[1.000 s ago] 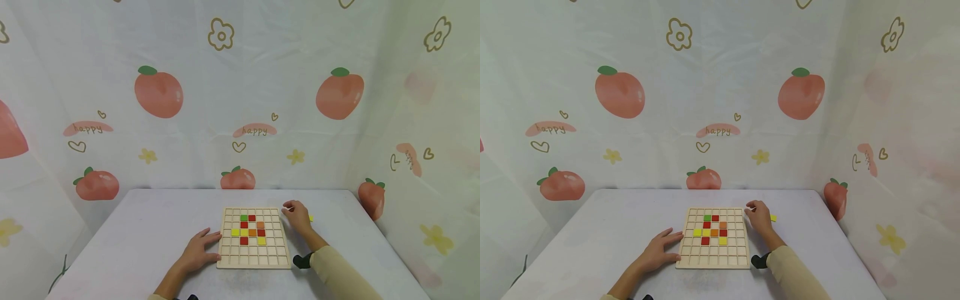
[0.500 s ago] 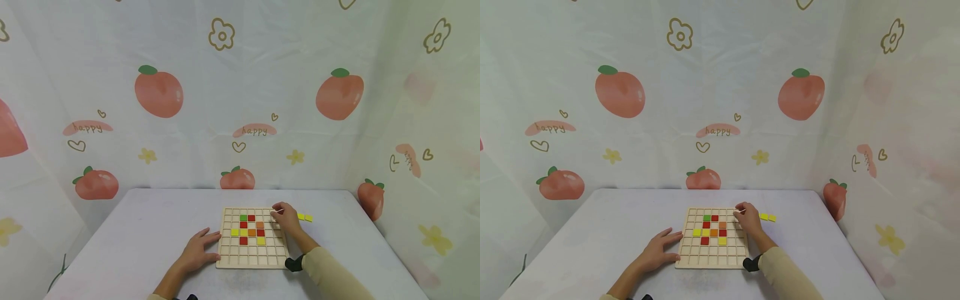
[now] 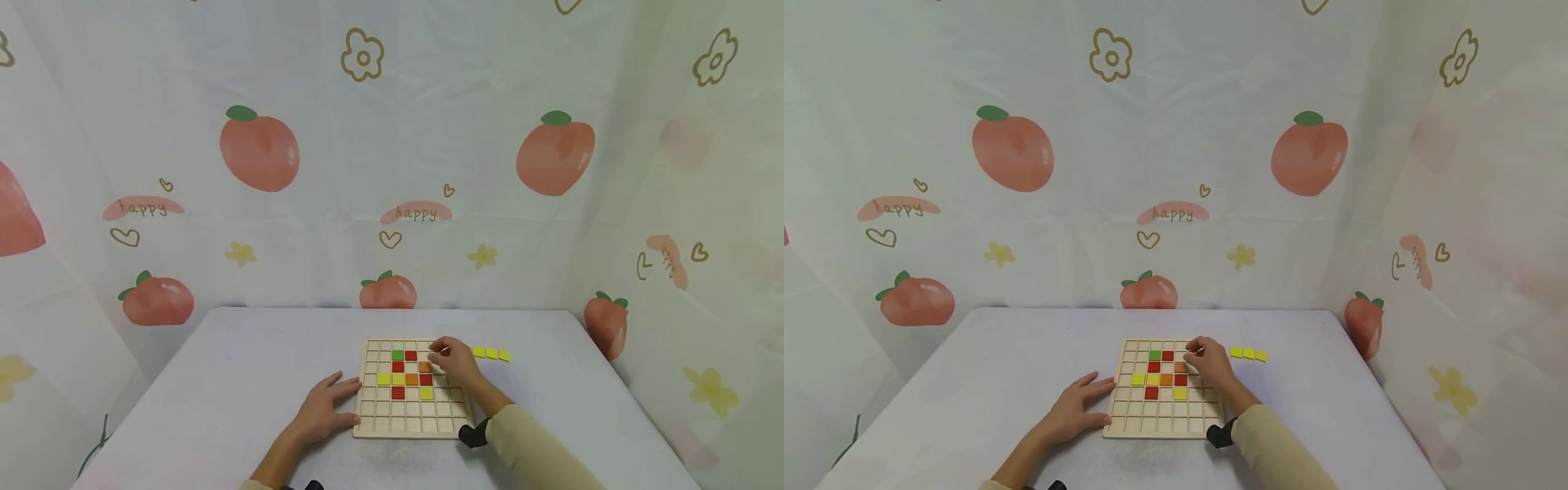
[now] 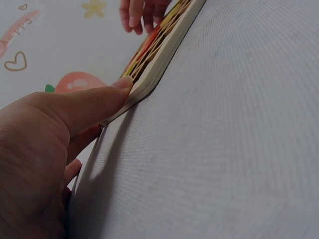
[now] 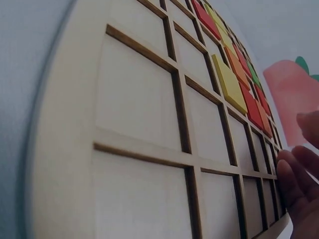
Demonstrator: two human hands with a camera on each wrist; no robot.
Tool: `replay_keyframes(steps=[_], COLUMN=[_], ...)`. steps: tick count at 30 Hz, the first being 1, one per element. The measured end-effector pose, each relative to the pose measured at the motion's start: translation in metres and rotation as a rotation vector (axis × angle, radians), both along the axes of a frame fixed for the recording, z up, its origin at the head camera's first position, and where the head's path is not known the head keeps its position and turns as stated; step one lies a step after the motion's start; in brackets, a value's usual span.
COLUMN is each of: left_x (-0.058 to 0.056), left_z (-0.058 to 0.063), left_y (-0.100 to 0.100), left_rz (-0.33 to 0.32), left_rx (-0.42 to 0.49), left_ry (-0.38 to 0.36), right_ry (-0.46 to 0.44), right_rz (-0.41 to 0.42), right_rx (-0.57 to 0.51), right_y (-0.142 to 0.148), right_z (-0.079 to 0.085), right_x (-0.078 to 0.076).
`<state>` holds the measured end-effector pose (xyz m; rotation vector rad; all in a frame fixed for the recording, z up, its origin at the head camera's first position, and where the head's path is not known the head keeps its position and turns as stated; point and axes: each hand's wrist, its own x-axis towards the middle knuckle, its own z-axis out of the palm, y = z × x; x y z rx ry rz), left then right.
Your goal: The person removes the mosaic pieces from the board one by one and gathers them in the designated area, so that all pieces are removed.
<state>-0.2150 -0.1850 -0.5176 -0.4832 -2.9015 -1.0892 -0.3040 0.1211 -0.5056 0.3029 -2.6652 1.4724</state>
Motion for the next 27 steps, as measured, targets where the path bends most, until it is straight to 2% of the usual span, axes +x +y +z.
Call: replay_keyframes(steps=[4,9,18,27], left_x=[-0.0005,-0.0007,-0.0010,-0.0006], left_z=[-0.0005,-0.0003,0.0010,0.0030], left_y=[-0.0006,-0.0009,-0.0001,0.0002], left_rz=[0.000,-0.003,0.000,-0.007], left_rx=[-0.003,-0.001,0.004,0.006], left_ry=[-0.005,-0.006,-0.014,-0.012], right_ry=[-0.019,-0.045,0.001,0.002], right_rz=[0.050,0.075,0.097,0.109], right_rx=[0.075,0.124,0.268,0.243], right_y=[-0.0029,-0.0047,-0.0058,-0.0045], right_z=[-0.0004,-0.0011,-0.0024,-0.0008], right_x=[0.0009,0.0011,-0.0006,0.0001])
